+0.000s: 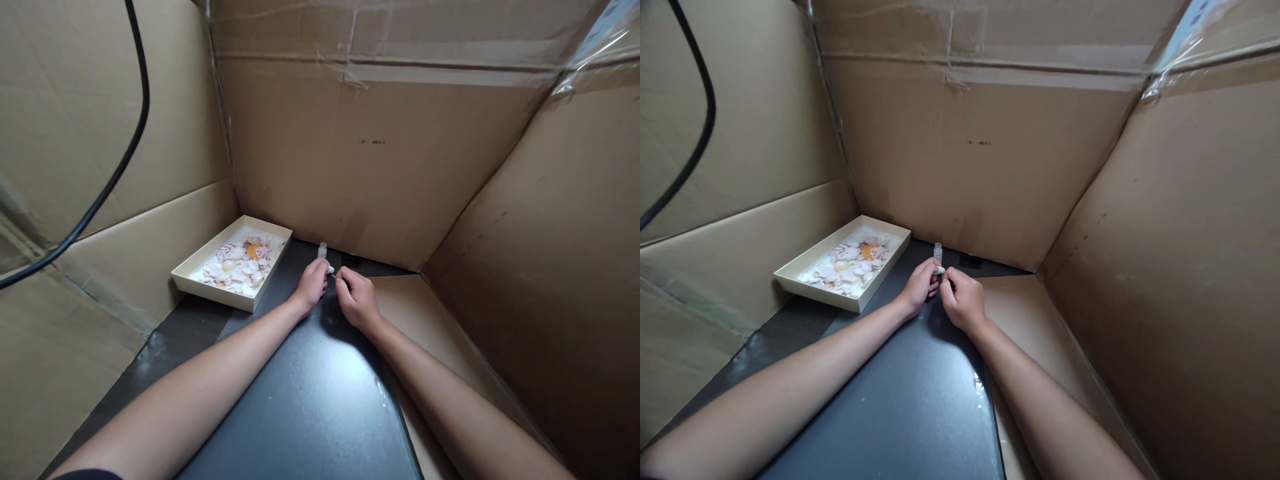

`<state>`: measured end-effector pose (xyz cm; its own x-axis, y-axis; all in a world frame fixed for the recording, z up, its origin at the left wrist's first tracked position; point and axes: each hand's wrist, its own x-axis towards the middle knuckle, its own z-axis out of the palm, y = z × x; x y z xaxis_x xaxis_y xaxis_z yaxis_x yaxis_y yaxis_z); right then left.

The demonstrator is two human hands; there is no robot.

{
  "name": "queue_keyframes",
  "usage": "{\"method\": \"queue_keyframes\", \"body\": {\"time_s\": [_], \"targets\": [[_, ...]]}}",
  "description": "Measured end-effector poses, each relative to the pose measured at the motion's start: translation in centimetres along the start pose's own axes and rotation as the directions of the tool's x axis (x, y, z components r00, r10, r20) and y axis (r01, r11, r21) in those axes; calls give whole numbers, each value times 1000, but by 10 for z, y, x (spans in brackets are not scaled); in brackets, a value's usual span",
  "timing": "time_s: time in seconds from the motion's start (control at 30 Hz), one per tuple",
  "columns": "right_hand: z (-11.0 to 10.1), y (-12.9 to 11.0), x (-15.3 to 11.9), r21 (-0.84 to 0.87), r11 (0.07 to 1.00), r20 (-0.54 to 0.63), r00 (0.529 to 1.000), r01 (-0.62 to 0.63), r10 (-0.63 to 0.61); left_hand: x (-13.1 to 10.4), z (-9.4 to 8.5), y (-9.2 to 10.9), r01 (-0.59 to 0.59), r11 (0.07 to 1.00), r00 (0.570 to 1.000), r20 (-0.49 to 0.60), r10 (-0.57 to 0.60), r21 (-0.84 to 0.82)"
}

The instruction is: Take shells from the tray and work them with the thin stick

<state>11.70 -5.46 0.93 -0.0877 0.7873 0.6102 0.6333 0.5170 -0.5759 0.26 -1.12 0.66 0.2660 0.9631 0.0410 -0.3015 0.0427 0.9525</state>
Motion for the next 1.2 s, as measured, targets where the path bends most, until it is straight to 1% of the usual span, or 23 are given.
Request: {"method": "queue_keyframes", "body": {"time_s": [0.07, 0.17, 0.3, 0.4, 0.53, 0.63, 0.8, 0.87, 0.93, 1.03, 1.1, 1.2], "targets": [[0, 0, 0, 5, 1000, -18, 1000, 1, -1, 0, 0, -1, 2, 1000, 1000, 2, -2, -2], [-1, 0, 0, 34, 999, -57, 998, 35, -33, 1, 0, -1, 4, 1000, 1000, -1, -4, -11], [-1, 2, 0, 31, 999, -53, 999, 12, -10, 1, 0, -1, 15, 1000, 1000, 4, -15, -9], [0, 3, 0, 50, 998, -68, 997, 23, -20, 1, 0, -1, 13, 1000, 1000, -1, -13, -2], [0, 3, 0, 23, 1000, -57, 998, -5, 7, 2, -1, -1, 20, 1000, 1000, 0, -20, -4], [0, 3, 0, 52, 998, -77, 997, 26, -22, 2, -2, -2, 22, 1000, 1000, 0, -22, -2], [-1, 2, 0, 11, 1000, -63, 998, 3, -3, 2, -1, -1, 20, 1000, 1000, 0, -20, -14], [-1, 2, 1, 24, 999, -72, 997, 21, -19, 1, -1, -1, 17, 1000, 1000, -3, -17, -18], [0, 3, 1, 20, 999, -55, 998, 27, -26, 2, -1, -1, 15, 1000, 1000, -8, -15, -20], [0, 3, 1, -17, 1000, -40, 999, -9, 8, 2, -1, -2, 14, 1000, 1000, -8, -15, -27], [0, 3, 1, 4, 1000, -45, 999, 6, -6, 3, -2, -3, 3, 999, 1000, -14, -3, -32], [0, 2, 1, 16, 999, -18, 999, 30, -30, 4, -2, -4, -9, 999, 999, -34, 8, -34]]}}
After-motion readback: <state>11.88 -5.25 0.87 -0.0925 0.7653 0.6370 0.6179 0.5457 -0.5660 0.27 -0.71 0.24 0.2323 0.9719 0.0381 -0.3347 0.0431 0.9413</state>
